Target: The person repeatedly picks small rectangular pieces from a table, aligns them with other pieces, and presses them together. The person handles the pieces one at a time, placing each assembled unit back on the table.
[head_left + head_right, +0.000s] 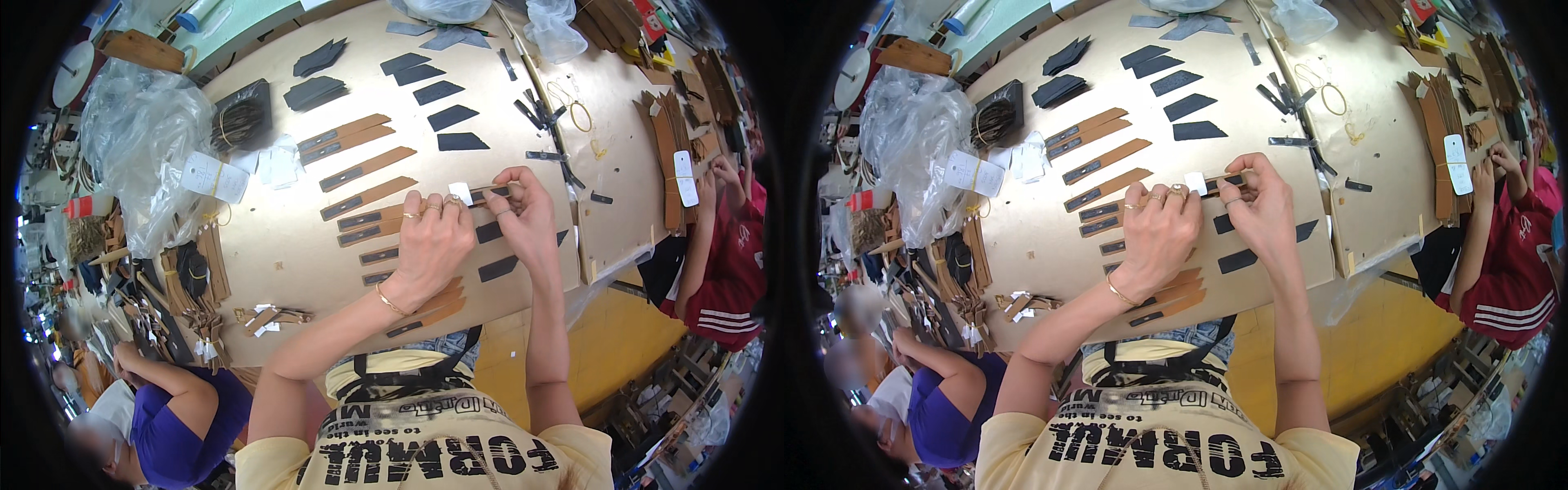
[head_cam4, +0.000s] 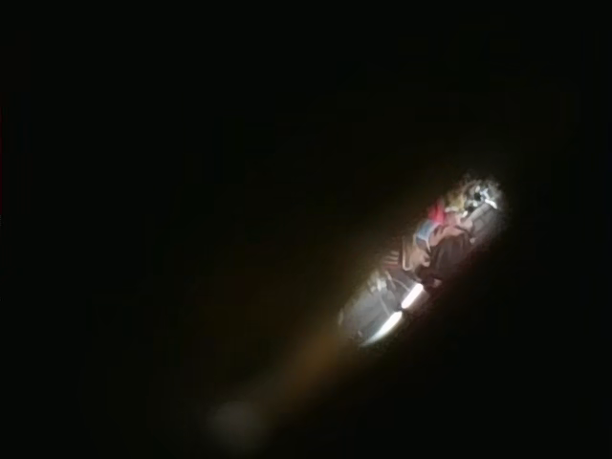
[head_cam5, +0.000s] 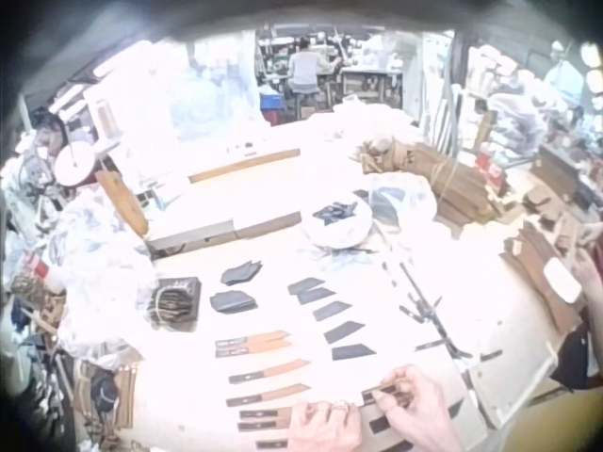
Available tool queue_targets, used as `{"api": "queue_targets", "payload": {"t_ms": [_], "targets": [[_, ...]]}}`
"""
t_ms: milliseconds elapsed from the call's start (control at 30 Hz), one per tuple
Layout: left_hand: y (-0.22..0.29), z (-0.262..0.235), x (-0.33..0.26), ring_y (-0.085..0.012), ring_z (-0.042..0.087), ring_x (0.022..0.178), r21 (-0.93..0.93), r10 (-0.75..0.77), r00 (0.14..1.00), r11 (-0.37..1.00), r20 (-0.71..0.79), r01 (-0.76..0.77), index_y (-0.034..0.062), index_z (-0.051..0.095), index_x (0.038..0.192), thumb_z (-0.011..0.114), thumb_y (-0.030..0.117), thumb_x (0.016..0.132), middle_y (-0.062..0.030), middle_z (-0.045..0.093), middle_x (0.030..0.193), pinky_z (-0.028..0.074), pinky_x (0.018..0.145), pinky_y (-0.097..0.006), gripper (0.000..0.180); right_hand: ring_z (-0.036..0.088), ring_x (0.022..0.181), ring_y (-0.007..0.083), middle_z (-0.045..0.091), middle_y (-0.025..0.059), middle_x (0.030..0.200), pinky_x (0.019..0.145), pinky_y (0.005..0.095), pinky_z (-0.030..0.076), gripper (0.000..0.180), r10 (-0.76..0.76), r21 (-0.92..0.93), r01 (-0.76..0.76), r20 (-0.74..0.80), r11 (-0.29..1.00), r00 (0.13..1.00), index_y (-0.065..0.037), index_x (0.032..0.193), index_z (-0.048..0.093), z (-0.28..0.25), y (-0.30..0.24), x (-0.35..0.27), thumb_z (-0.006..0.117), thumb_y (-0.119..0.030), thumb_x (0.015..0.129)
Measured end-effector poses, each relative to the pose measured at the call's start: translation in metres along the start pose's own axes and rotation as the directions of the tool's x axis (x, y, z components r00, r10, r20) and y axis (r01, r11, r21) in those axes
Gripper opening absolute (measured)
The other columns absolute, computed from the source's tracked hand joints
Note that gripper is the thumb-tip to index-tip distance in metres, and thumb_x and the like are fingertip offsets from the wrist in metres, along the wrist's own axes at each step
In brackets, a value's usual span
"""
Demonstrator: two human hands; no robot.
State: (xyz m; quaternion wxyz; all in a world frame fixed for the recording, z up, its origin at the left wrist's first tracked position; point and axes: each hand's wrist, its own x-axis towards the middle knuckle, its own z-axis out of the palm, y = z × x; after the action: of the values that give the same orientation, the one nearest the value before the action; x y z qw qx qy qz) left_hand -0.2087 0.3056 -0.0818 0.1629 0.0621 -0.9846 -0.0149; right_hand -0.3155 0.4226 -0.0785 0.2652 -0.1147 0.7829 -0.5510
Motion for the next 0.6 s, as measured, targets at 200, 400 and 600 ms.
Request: {"api": "queue_targets", "payload": {"t_ms": [200, 400, 600], "targets": [[0.0, 0.004, -0.007, -0.0188, 0.06, 0.08, 0.076, 0.132, 0.991, 0.988, 0.004, -0.132, 0.0045, 0.073, 0.093, 0.066, 0.011, 0.074, -0.0033, 0.064, 0.083, 0.043, 0.086, -0.043, 0.021, 0.052, 0.063, 0.0034, 0.063, 0.0024, 0.069, 0.058, 0.021, 0.043, 0.017, 0.034, 0.08, -0.038, 0.053, 0.996, 0.998, -0.002, 0.102, 0.055, -0.006, 0.005, 0.004, 0.065, -0.002, 0.089], [0.003, 0.009, -0.008, -0.0183, 0.059, 0.084, 0.101, 0.15, 0.988, 0.984, -0.035, -0.146, 0.0054, 0.073, 0.095, 0.065, 0.012, 0.075, -0.0046, 0.066, 0.092, 0.042, 0.088, -0.044, 0.023, 0.063, 0.071, 0.0104, 0.071, 0.0088, 0.082, 0.066, 0.0254, 0.05, 0.026, -0.053, 0.008, 0.052, 0.131, 0.999, 0.99, -0.001, 0.113, 0.056, -0.01, 0.001, 0.001, 0.067, -0.004, 0.09], [0.002, 0.002, -0.01, -0.0174, 0.059, 0.084, 0.084, 0.127, 0.991, 0.988, 0.037, -0.13, 0.0074, 0.073, 0.099, 0.065, 0.013, 0.077, -0.0026, 0.067, 0.096, 0.039, 0.092, -0.044, 0.024, 0.067, 0.087, 0.0271, 0.069, 0.0154, 0.099, 0.08, 0.0371, 0.052, 0.037, -0.354, -0.261, 0.411, 0.24, 0.873, 0.904, 0.003, 0.121, 0.061, -0.009, -0.004, -0.012, 0.063, 0.004, 0.083]]}}
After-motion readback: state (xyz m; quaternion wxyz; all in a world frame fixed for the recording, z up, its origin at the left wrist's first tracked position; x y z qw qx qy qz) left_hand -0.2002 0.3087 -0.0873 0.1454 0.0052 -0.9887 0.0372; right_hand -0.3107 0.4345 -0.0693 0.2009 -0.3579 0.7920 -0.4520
